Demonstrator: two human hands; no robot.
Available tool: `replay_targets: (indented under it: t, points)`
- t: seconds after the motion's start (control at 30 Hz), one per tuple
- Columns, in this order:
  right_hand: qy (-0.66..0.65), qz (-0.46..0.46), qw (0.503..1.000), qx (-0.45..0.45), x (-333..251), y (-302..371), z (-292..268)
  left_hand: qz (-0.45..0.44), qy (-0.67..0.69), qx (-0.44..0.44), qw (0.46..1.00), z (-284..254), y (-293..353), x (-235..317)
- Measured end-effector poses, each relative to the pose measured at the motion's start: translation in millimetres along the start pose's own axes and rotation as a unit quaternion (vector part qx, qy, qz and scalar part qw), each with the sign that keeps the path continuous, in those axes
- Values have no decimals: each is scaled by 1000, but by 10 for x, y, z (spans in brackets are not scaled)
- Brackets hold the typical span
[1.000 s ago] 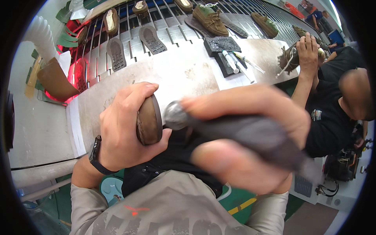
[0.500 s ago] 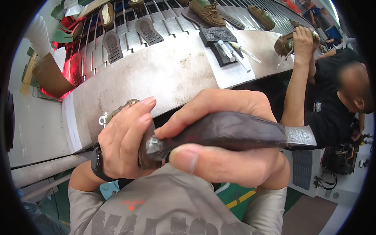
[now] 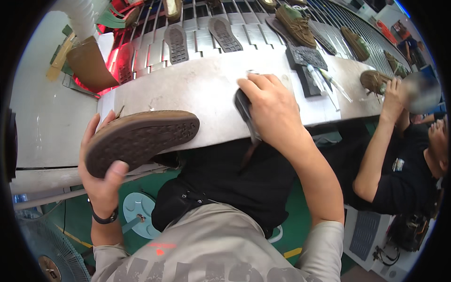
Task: The person assembles shoes by taking shoes and soles from a conveyor belt, pressing the soles onto the shoe uppers by hand, and hammering along the edges with a hammer.
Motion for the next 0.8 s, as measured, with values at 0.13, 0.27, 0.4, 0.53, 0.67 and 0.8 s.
replay_targets:
  t: [0.13, 0.27, 0.4, 0.53, 0.67, 0.8]
  points:
    - [-31, 82, 995, 41, 442, 365, 600, -36, 58, 86, 994, -427, -301, -299]
    - [-37, 111, 988, 96, 513, 402, 564, 70, 73, 106, 989, -266, -1031, -333]
    - [-52, 125, 987, 88, 527, 411, 589, 270, -105, 108, 951, 218, -1845, -670]
    - [-80, 114, 985, 99, 445, 312, 600, 303, -384, -63, 870, 191, -2517, -1841]
    - [-82, 144, 984, 64, 604, 298, 546, 52, -415, -123, 900, 344, -2537, -2574]
    - [-136, 179, 974, -16, 901, -141, 325, 129, -481, -125, 858, 720, -2240, -2084]
Point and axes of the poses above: each hand's wrist, its own y-axis away from the middle knuckle, its own z-axis out of the palm, x = y × z, the point moved 9 cm from there along -y, towards the middle knuckle, and after that the axes turned 11 degrees about x, right-handed, at the moved point
